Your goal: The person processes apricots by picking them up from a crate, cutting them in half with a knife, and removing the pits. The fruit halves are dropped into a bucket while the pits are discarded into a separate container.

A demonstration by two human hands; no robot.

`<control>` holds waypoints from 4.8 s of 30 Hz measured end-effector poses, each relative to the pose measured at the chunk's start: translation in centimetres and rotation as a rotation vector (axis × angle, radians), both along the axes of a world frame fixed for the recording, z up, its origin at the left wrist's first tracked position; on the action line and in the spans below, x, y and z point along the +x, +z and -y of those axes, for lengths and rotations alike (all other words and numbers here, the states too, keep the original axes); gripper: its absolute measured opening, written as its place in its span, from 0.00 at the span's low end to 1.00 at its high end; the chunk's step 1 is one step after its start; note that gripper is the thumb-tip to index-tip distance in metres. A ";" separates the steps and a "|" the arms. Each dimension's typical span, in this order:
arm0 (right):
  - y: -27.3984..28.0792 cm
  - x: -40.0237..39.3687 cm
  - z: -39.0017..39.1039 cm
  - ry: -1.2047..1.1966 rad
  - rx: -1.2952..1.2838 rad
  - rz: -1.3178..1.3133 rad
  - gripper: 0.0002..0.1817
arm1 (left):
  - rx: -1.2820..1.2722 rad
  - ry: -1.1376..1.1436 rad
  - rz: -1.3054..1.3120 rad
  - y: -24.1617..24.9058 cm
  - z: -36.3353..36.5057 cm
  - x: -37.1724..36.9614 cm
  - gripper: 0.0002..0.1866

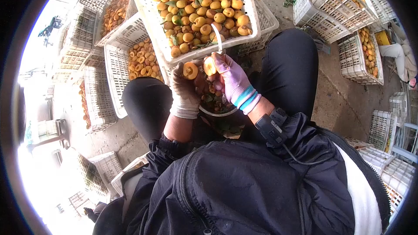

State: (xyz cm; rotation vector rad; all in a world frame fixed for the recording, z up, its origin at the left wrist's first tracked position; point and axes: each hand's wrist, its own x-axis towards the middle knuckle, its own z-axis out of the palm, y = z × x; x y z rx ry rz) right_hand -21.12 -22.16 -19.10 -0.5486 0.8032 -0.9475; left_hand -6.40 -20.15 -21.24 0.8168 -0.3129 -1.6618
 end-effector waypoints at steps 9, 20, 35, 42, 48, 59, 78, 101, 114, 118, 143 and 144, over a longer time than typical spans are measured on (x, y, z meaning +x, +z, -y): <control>-0.1 1.8 4.2 -0.072 -0.121 -0.479 0.13 | 0.132 0.066 -0.031 -1.2 -0.1 0.8 0.35; 5.4 7.5 7.9 0.035 -0.520 -0.023 0.18 | 0.008 0.176 -0.266 -0.9 0.0 1.4 0.27; 3.5 1.9 3.2 -0.127 -0.453 -0.041 0.17 | 0.006 0.072 -0.021 -0.3 0.2 -1.8 0.32; 3.3 2.6 2.0 -0.370 -1.070 -0.477 0.10 | -0.015 0.140 0.119 -0.1 -0.2 -3.1 0.32; 2.9 2.7 4.0 -0.224 -0.100 0.307 0.27 | -0.054 0.176 0.264 0.8 -0.6 -3.0 0.31; 2.6 0.6 4.6 -0.070 0.031 0.364 0.23 | 0.037 0.055 0.351 -2.3 0.1 -1.2 0.25; 2.8 -3.8 3.7 -0.113 0.033 -0.128 0.19 | -0.115 -0.224 2.080 -0.2 10.0 5.2 0.20; 3.5 -5.1 3.7 -0.141 0.169 0.064 0.12 | -0.309 0.044 2.028 6.3 10.7 13.1 0.26; 2.6 -5.3 4.0 -0.216 0.110 0.067 0.11 | -0.267 -0.876 1.961 -3.1 18.2 -1.1 0.23; 3.3 -4.8 3.8 -0.146 0.062 -0.080 0.13 | -0.261 -0.720 1.372 -6.9 17.5 2.1 0.25; 0.1 -1.8 1.6 -0.034 -0.325 -0.344 0.16 | -0.030 -0.221 0.897 -1.4 2.8 1.5 0.28; 0.1 -1.8 1.3 -0.029 -0.336 -0.348 0.16 | -0.083 -0.157 0.833 -0.7 2.4 0.6 0.28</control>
